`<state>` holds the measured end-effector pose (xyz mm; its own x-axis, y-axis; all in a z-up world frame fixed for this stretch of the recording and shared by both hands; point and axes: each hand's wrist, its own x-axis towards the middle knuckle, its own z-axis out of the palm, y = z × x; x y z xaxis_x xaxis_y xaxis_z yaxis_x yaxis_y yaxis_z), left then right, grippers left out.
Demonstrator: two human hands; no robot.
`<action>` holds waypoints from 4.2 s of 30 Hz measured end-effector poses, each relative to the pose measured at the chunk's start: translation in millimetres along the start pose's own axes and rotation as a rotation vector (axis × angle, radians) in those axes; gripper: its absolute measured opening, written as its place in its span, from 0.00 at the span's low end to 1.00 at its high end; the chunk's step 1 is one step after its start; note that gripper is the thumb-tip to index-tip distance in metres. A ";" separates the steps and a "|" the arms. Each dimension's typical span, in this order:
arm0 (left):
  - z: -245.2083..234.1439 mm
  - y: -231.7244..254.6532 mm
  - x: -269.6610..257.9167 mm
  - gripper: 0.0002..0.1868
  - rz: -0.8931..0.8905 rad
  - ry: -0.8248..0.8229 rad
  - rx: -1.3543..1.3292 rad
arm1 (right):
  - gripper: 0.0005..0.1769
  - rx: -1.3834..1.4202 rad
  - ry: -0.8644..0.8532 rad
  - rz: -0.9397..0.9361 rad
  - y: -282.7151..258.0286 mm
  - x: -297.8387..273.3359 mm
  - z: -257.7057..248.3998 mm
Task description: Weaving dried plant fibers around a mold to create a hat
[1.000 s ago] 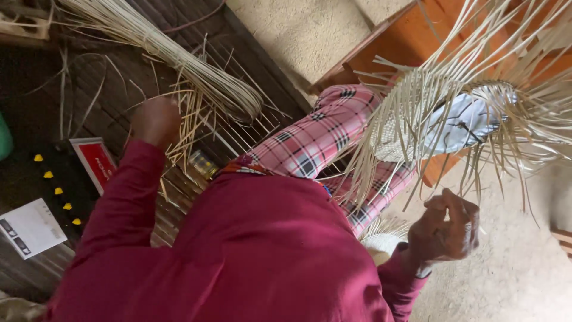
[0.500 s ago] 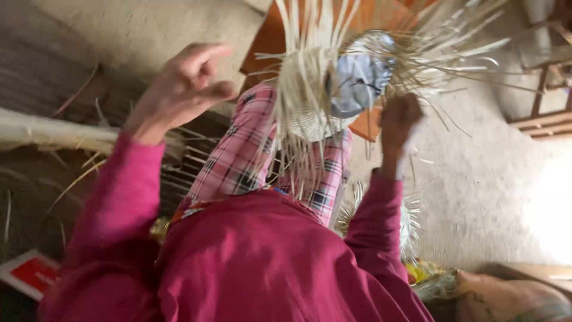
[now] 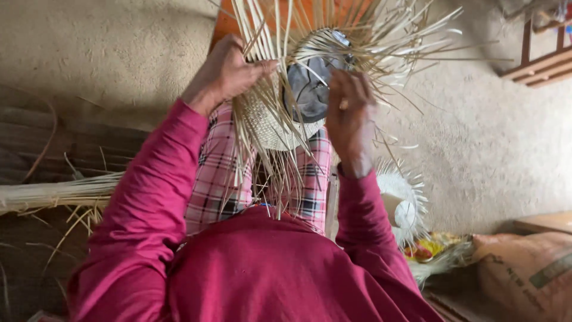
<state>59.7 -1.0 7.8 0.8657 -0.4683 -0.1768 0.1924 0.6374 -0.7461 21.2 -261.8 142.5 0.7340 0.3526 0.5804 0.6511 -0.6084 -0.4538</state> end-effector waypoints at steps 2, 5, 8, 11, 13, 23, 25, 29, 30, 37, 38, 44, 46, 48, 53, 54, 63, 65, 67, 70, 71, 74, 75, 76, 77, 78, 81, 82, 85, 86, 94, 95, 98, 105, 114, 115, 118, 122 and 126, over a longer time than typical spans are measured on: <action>15.8 7.4 11.4 0.30 -0.005 0.075 -1.547 | 0.11 -0.104 -0.079 -0.098 5.0 1.2 28.4; 32.4 -18.7 17.1 0.05 -0.986 0.886 -2.578 | 0.12 -0.303 -0.118 -0.102 -6.4 12.4 40.5; 34.1 -36.8 23.1 0.23 -0.733 -0.085 -3.096 | 0.10 -0.326 -0.075 -0.092 -0.1 4.9 56.1; 35.3 -36.2 11.3 0.12 -0.885 0.278 -3.145 | 0.06 -0.237 -0.016 -0.294 -4.4 -6.8 62.0; 36.9 -34.6 13.8 0.09 -0.906 0.367 -3.094 | 0.05 -0.182 -0.066 -0.268 -16.5 -16.0 57.5; 25.8 -29.9 23.2 0.06 -0.782 0.299 -3.042 | 0.32 1.222 0.108 0.834 20.0 -8.3 72.4; 26.6 -39.3 17.1 0.06 -0.813 0.290 -3.053 | 0.16 1.221 0.162 0.828 15.8 0.0 75.8; 29.3 -40.5 15.2 0.06 -0.840 0.205 -3.056 | 0.08 1.192 0.187 0.809 12.5 13.9 80.2; 32.6 -46.1 11.1 0.06 -0.845 0.206 -3.055 | 0.08 1.191 0.186 0.806 10.8 12.5 79.9; 38.5 -52.3 2.4 0.05 -1.024 0.554 -2.980 | 0.07 0.810 0.132 0.383 -29.2 11.3 64.4; 33.6 -46.2 5.1 0.04 -1.027 0.532 -2.965 | 0.07 0.789 0.125 0.227 -33.4 14.1 61.1; 40.1 -63.1 2.8 0.16 -0.791 -0.044 -3.156 | 0.05 1.013 -0.137 0.309 4.2 77.4 72.9; 38.0 -55.1 7.8 0.14 -0.770 -0.065 -3.159 | 0.07 0.785 -0.104 0.208 0.1 78.4 62.1; 37.8 -52.3 11.7 0.13 -0.739 -0.080 -3.171 | 0.11 0.549 -0.071 0.114 8.0 67.7 60.3; 33.0 -39.9 19.6 0.34 -0.841 -0.109 -3.252 | 0.08 0.285 -0.012 0.035 3.9 25.8 71.4; 29.9 -30.6 24.0 0.34 -0.839 -0.106 -3.251 | 0.08 0.284 -0.010 0.036 3.0 25.3 74.3; 21.3 -48.9 13.5 0.17 -0.840 0.190 -2.683 | 0.03 -0.098 -0.115 -0.195 5.8 45.3 75.8; 26.6 -60.2 4.9 0.22 -1.040 0.439 -2.702 | 0.04 -0.129 -0.149 -0.103 11.3 50.4 75.7; 27.8 -54.3 10.7 0.37 -1.022 0.353 -2.817 | 0.03 -0.056 -0.108 -0.027 19.0 46.5 88.7; 34.9 -57.3 10.6 0.48 -1.032 0.265 -2.984 | 0.02 0.310 -0.049 0.189 16.0 41.0 85.8; 39.2 -59.9 9.4 0.44 -1.058 0.280 -3.034 | 0.04 0.599 -0.025 0.335 12.7 39.8 81.6; 35.6 -22.1 42.0 0.50 -0.966 0.223 -3.146 | 0.09 1.115 -0.315 0.455 31.5 55.1 53.2; 42.6 -39.3 32.5 0.50 -0.971 0.227 -3.144 | 0.09 1.113 -0.316 0.451 21.9 65.0 41.7; 50.9 -56.1 22.1 0.46 -0.960 0.212 -3.277 | 0.09 0.993 -0.400 0.388 11.8 76.3 30.9; 58.7 -72.8 11.9 0.45 -0.942 0.197 -3.411 | 0.10 0.870 -0.479 0.324 1.9 87.3 20.3; 56.6 -64.3 17.0 0.45 -0.944 0.193 -3.413 | 0.10 0.871 -0.482 0.325 -15.7 92.6 18.1; 51.8 -37.6 23.0 0.47 -0.939 -0.008 -3.482 | 0.07 0.525 -0.452 -0.100 -65.0 98.6 25.5; 52.3 -27.3 17.6 0.51 -0.882 0.546 -3.552 | 0.07 0.588 -0.453 -0.228 -80.2 93.6 37.9; 73.4 -38.0 -7.0 0.46 -0.694 0.986 -3.478 | 0.10 0.412 -0.420 -0.446 -102.0 64.7 79.0; 81.6 -48.7 -15.5 0.37 -0.588 0.860 -3.427 | 0.12 0.168 -0.378 -0.525 -104.3 51.3 93.0; 71.5 -16.5 -96.7 0.21 -0.813 0.508 -3.622 | 0.18 0.075 -0.507 -0.414 -116.3 5.3 95.8; 68.7 -10.3 -103.8 0.18 -0.758 0.282 -3.640 | 0.19 0.089 -0.532 -0.361 -119.8 3.7 93.7; 57.2 11.7 -93.8 0.24 -0.392 -0.294 -3.414 | 0.10 0.106 -0.502 -0.397 -130.6 3.5 89.4; 41.6 -20.1 -94.3 0.12 -0.548 -0.121 -3.365 | 0.10 0.235 -0.478 -0.551 -96.4 1.4 69.8; -1.2 -21.2 -90.7 0.07 -1.194 0.448 -2.989 | 0.46 -0.166 -0.150 -0.202 28.4 -1.6 54.3; -0.8 -23.2 -91.4 0.07 -1.183 0.463 -3.033 | 0.44 -0.236 -0.167 -0.215 12.3 -0.8 54.6; -7.9 -25.4 -93.2 0.06 -1.161 0.433 -3.139 | 0.44 -0.244 -0.167 -0.320 -9.3 -6.0 81.0; 0.6 -52.2 -103.4 0.08 -1.228 0.180 -3.140 | 0.18 1.575 -0.649 0.109 -30.7 30.0 79.6; -10.3 -21.6 -90.8 0.11 -1.305 0.313 -2.973 | 0.14 0.802 -0.352 -0.022 -21.3 84.6 -41.0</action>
<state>-27.9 21.4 33.3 0.8905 0.0608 0.4509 -0.3647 -0.4971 0.7873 61.6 -248.1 229.0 0.6506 0.6379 0.4121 0.5080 0.0378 -0.8605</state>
